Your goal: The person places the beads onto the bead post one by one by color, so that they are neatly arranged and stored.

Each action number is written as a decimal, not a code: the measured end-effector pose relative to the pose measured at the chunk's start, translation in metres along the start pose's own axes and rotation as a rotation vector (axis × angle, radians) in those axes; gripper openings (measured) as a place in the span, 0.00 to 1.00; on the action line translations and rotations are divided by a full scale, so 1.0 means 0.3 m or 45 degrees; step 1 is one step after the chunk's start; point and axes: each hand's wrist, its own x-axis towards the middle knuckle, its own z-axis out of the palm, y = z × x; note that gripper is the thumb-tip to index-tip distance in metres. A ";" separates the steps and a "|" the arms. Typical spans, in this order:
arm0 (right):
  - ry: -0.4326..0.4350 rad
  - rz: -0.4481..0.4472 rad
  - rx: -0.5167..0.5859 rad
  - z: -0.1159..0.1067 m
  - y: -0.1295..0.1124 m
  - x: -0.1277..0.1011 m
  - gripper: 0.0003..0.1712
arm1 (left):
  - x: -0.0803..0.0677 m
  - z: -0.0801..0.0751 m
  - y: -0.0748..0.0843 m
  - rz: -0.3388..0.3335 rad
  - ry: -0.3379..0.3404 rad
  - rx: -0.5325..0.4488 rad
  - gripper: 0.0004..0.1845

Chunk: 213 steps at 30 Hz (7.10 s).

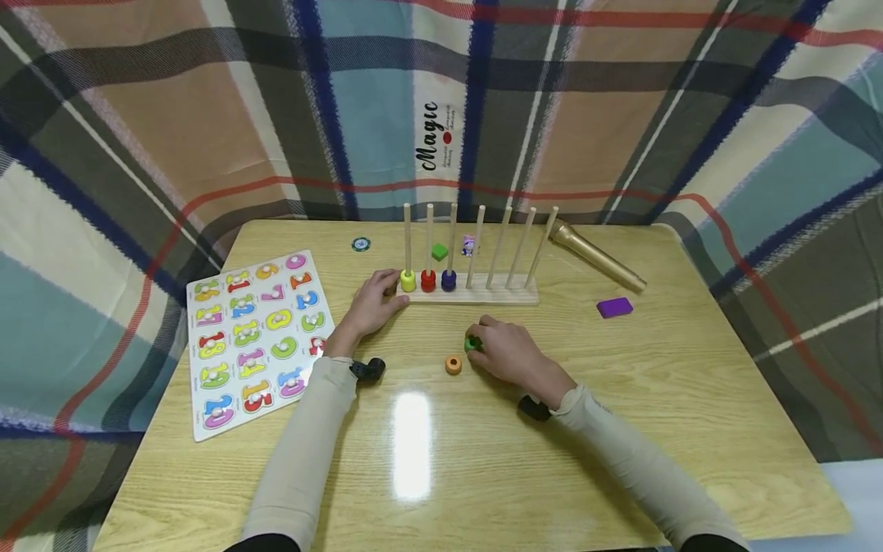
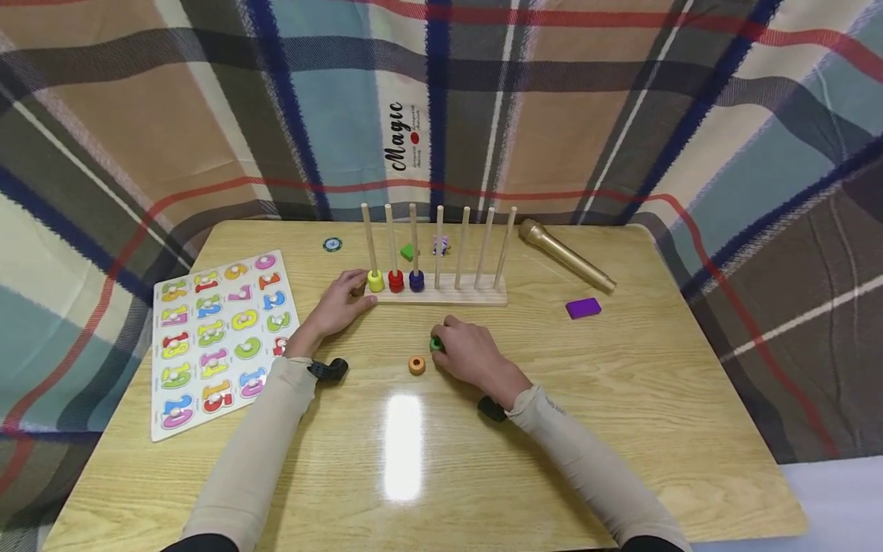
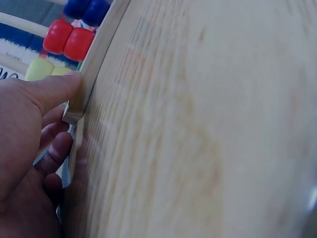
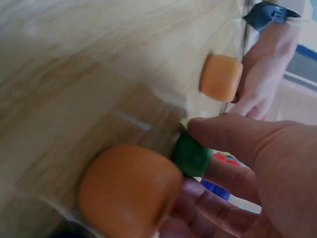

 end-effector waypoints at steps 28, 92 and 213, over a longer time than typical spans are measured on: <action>0.654 0.103 0.184 -0.449 0.037 0.220 0.23 | 0.004 -0.002 0.002 -0.003 0.003 -0.013 0.35; 0.695 -0.017 0.341 -0.540 0.013 0.196 0.19 | 0.017 -0.019 0.002 -0.015 -0.044 -0.085 0.36; 0.379 0.018 0.223 -0.216 -0.034 -0.006 0.19 | -0.006 -0.014 -0.023 -0.014 -0.046 -0.094 0.34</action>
